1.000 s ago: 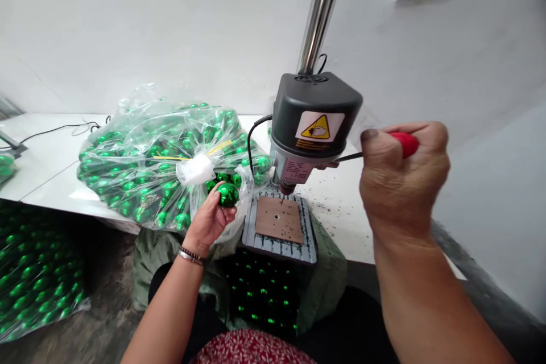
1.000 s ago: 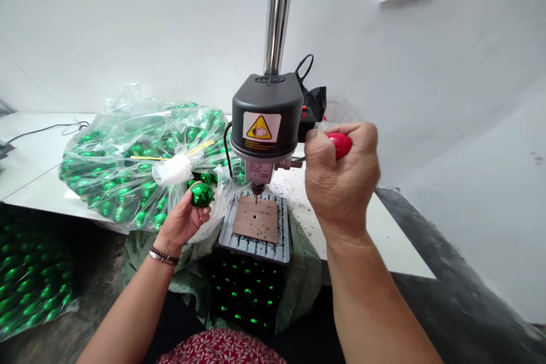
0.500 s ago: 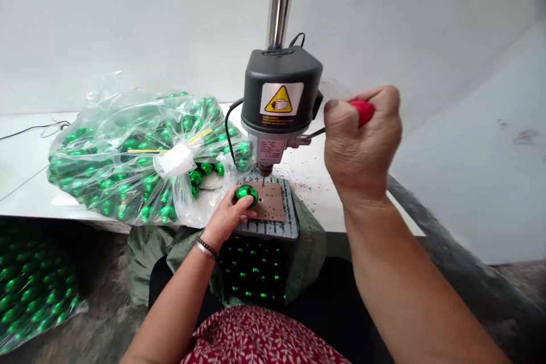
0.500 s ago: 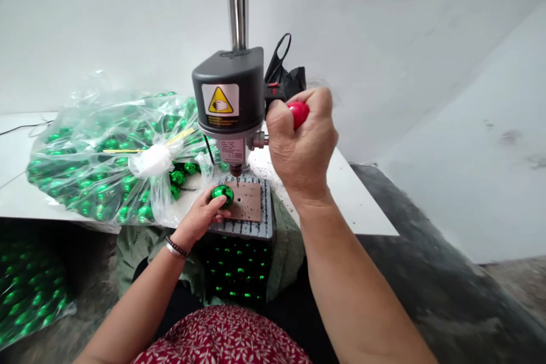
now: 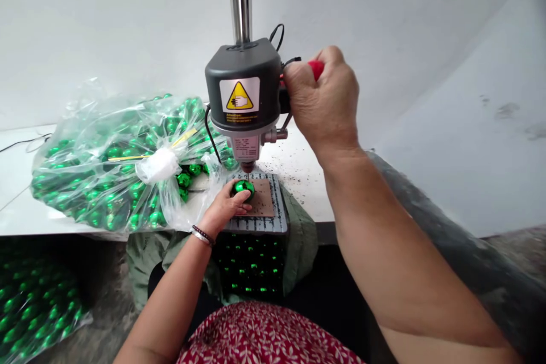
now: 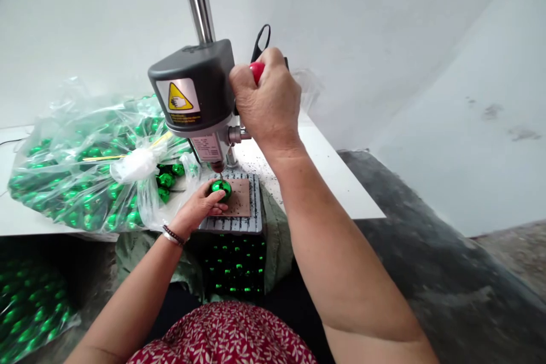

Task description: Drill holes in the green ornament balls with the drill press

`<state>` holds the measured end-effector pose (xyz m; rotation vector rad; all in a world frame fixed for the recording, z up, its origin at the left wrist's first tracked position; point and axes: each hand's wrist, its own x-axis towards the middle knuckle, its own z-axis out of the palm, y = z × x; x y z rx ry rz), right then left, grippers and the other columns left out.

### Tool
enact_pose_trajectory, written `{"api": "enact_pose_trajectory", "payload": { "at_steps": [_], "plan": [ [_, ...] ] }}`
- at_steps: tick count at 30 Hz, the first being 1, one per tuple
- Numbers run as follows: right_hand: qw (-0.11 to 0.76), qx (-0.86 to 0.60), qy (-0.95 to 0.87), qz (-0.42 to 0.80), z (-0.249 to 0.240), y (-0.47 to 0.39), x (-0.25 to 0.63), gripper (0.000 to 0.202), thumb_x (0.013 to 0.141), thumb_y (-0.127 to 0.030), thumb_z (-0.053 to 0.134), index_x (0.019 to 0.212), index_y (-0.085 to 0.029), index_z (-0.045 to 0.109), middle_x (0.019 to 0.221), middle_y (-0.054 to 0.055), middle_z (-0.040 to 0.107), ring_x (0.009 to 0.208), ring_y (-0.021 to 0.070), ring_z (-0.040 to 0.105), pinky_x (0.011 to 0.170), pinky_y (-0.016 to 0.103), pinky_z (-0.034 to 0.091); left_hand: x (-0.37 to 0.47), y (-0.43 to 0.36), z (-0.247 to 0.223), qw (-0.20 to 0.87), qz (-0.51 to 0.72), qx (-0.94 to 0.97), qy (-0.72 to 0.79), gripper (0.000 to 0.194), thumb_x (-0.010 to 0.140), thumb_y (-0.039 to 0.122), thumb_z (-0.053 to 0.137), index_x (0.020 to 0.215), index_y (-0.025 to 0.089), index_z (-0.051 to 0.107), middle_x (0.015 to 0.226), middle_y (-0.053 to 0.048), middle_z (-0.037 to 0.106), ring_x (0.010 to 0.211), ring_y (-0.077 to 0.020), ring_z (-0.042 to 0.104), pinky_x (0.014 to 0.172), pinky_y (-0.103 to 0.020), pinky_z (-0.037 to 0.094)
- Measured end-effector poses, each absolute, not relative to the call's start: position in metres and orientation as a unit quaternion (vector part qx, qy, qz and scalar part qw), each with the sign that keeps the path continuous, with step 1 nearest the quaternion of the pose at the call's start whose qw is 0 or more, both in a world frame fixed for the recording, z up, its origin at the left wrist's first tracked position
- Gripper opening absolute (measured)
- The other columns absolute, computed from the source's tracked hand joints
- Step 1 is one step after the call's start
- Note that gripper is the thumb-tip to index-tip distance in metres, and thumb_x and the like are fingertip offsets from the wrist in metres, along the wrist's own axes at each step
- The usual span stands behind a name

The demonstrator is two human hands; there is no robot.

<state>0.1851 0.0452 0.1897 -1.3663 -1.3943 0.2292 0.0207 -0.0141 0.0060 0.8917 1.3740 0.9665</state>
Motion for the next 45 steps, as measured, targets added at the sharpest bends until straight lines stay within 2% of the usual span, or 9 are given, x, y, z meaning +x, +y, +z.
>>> {"api": "enact_pose_trajectory", "payload": {
  "at_steps": [4,11,16,21,24,27,33,39,45],
  "plan": [
    [0.554,-0.585,-0.583,0.103,0.189,0.044,0.186,0.036,0.093,-0.029,0.059,0.070,-0.021,0.032,0.063,-0.008,0.033,0.062,0.0047,0.028,0.074,0.022,0.035,0.020,-0.011,0.003,0.588,0.425,0.366,0.582,0.054,0.088,0.026,0.072,0.137,0.019,0.051,0.106,-0.007,0.070,0.063,-0.0094,0.071,0.061,-0.021,0.059],
    [0.567,-0.574,-0.580,0.111,0.190,0.043,0.184,0.035,0.095,-0.029,0.058,0.071,-0.021,0.033,0.065,-0.007,0.036,0.066,0.0060,0.031,0.072,0.022,0.030,0.023,-0.007,0.004,0.578,0.407,0.379,0.597,0.054,0.086,0.024,0.072,0.137,0.022,0.053,0.105,-0.004,0.068,0.065,-0.0093,0.071,0.066,-0.023,0.061],
    [0.586,-0.554,-0.577,0.132,0.187,0.041,0.184,0.037,0.094,-0.030,0.061,0.072,-0.021,0.033,0.065,-0.007,0.038,0.066,0.0067,0.030,0.069,0.024,0.028,0.023,-0.012,0.005,0.434,0.334,0.531,0.647,0.055,0.081,0.026,0.074,0.134,0.021,0.061,0.090,0.000,0.069,0.065,-0.0115,0.063,0.065,-0.024,0.055],
    [0.589,-0.544,-0.578,0.149,0.186,0.040,0.184,0.032,0.095,-0.028,0.059,0.075,-0.019,0.036,0.066,-0.009,0.033,0.067,0.0048,0.030,0.076,0.022,0.032,0.022,-0.014,0.002,0.348,0.316,0.607,0.641,0.055,0.080,0.032,0.074,0.133,0.019,0.066,0.097,-0.002,0.074,0.089,-0.0194,0.067,0.085,-0.029,0.053],
    [0.578,-0.549,-0.587,0.142,0.184,0.037,0.185,0.029,0.095,-0.027,0.056,0.077,-0.019,0.035,0.067,-0.009,0.031,0.068,0.0031,0.031,0.078,0.020,0.035,0.024,-0.014,-0.002,0.338,0.324,0.611,0.639,0.056,0.080,0.033,0.074,0.133,0.018,0.067,0.103,-0.004,0.076,0.095,-0.0215,0.068,0.091,-0.030,0.051],
    [0.587,-0.531,-0.601,0.114,0.177,0.031,0.188,0.028,0.094,-0.030,0.056,0.078,-0.018,0.036,0.068,-0.009,0.033,0.066,0.0022,0.032,0.074,0.018,0.035,0.025,-0.014,-0.005,0.338,0.324,0.607,0.641,0.057,0.079,0.033,0.074,0.134,0.018,0.067,0.103,-0.004,0.076,0.094,-0.0218,0.068,0.091,-0.031,0.051],
    [0.608,-0.516,-0.599,0.069,0.162,0.012,0.194,0.023,0.083,-0.028,0.063,0.075,-0.019,0.044,0.064,-0.008,0.041,0.062,0.0035,0.034,0.063,0.020,0.033,0.025,-0.014,-0.008,0.343,0.330,0.603,0.640,0.053,0.079,0.032,0.075,0.130,0.019,0.069,0.097,-0.002,0.076,0.088,-0.0204,0.068,0.085,-0.029,0.053],
    [0.596,-0.491,-0.636,0.011,0.150,0.000,0.200,0.018,0.078,-0.035,0.052,0.072,-0.020,0.047,0.058,-0.006,0.042,0.056,0.0045,0.034,0.060,0.022,0.036,0.024,-0.012,-0.014,0.365,0.363,0.582,0.630,0.059,0.076,0.031,0.078,0.133,0.019,0.068,0.103,-0.004,0.077,0.095,-0.0221,0.069,0.087,-0.029,0.055],
    [0.587,-0.477,-0.653,-0.032,0.136,-0.009,0.206,0.016,0.078,-0.034,0.051,0.070,-0.021,0.048,0.056,-0.006,0.046,0.052,0.0056,0.038,0.057,0.023,0.036,0.025,-0.013,-0.013,0.370,0.370,0.577,0.627,0.056,0.075,0.031,0.078,0.130,0.021,0.069,0.099,-0.002,0.077,0.093,-0.0216,0.070,0.087,-0.029,0.056]
  ]
}}
